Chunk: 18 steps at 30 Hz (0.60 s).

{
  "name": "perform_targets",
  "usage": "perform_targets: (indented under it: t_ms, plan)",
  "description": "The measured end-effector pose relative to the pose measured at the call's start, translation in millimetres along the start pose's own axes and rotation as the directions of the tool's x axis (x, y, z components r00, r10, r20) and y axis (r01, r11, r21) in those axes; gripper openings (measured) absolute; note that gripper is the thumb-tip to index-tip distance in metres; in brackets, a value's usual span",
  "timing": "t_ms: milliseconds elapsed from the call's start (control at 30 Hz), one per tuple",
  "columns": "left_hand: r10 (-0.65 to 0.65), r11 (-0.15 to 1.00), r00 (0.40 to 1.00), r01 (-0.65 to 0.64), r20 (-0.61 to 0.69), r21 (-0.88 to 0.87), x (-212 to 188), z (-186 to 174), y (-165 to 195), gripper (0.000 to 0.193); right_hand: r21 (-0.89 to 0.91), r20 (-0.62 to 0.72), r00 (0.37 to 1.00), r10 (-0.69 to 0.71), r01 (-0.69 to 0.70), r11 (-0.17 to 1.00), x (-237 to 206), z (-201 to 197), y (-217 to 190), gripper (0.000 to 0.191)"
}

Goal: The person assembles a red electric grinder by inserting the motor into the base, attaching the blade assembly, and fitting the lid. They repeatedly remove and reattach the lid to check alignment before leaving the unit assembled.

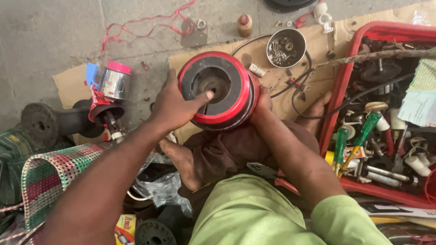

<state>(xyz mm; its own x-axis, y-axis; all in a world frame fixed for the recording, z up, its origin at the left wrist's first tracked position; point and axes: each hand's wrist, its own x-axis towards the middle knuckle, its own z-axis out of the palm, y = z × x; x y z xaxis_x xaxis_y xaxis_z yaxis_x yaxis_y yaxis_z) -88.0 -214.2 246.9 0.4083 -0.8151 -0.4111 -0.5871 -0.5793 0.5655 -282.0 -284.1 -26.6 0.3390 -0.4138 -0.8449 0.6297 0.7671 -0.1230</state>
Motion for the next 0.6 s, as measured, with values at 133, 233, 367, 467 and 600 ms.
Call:
perform_targets:
  t_ms: [133,233,367,467,600]
  plan:
    - [-0.309,0.880,0.948,0.316,0.079,-0.353,-5.7,14.7,-5.3,0.061,-0.013,0.023,1.000,0.012,-0.011,1.000,-0.8,-1.3,-0.6,0.063]
    - [-0.160,0.961,0.981,0.130,-0.110,-0.244,-5.0,23.4,-10.8,0.051,-0.014,-0.013,0.999,-0.031,0.031,0.999,-0.8,-1.6,-1.2,0.060]
    - [-0.080,0.977,0.989,0.053,-0.123,-0.206,-3.3,26.6,-19.0,0.050,0.027,0.047,0.999,-0.005,0.004,1.000,0.2,-0.9,-1.1,0.058]
    - [-0.079,0.985,0.992,0.062,-0.102,-0.161,-3.0,28.2,-21.7,0.054,0.047,0.071,0.997,-0.029,0.026,0.999,0.3,-0.2,-0.8,0.056]
    - [-0.065,0.985,0.992,0.047,-0.105,-0.165,-0.9,29.6,-23.8,0.055,0.037,0.061,0.998,-0.019,0.017,0.999,-1.3,0.5,-1.3,0.057]
